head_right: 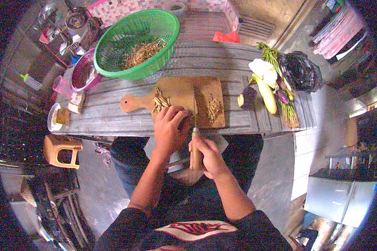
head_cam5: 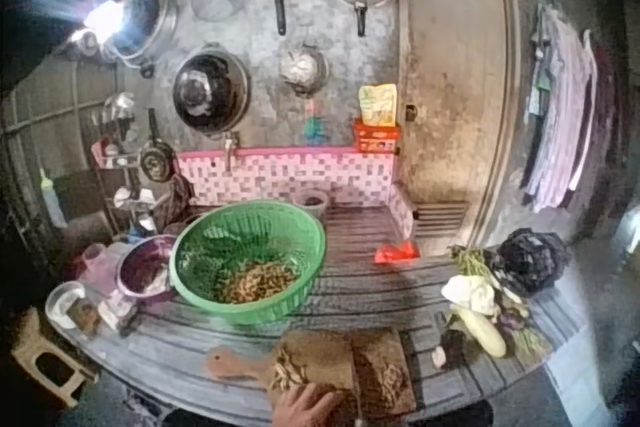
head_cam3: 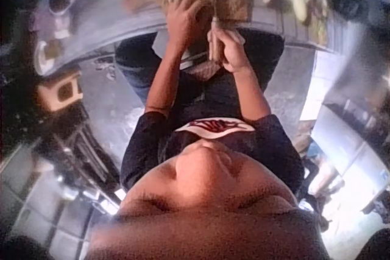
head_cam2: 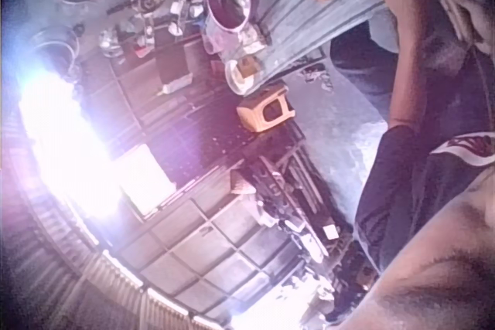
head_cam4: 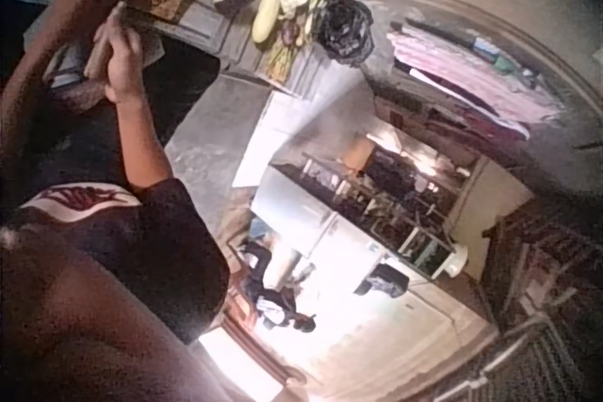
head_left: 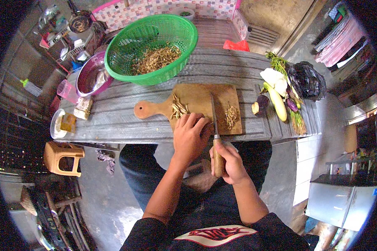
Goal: The person chops ginger root on a wooden cutting board using a knife, preparing pieces and setting them on the board.
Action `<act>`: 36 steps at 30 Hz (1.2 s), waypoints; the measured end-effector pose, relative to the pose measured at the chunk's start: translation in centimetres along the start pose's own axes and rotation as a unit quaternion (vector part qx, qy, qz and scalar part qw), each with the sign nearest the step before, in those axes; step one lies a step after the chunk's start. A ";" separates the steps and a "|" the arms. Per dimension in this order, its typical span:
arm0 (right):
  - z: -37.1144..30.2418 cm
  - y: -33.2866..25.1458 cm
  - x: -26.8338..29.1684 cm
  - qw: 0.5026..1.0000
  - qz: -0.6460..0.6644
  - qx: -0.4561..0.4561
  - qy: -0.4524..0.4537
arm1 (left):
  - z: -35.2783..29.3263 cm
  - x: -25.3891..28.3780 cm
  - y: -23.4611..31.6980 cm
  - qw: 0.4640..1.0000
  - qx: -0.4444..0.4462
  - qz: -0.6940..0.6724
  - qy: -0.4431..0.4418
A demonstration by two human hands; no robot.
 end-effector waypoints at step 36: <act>1.0 0.9 1.1 1.000 -0.008 -0.010 0.024 | 0.4 0.2 -0.5 0.999 0.042 -0.003 -0.006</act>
Point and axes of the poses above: each hand's wrist, its own z-axis towards the middle knuckle, its own x-axis out of the back of the hand, y = z × x, the point moved 10 cm from there along z, towards the middle knuckle, and after that the axes turned 15 degrees about z, right-handed, at the moved point
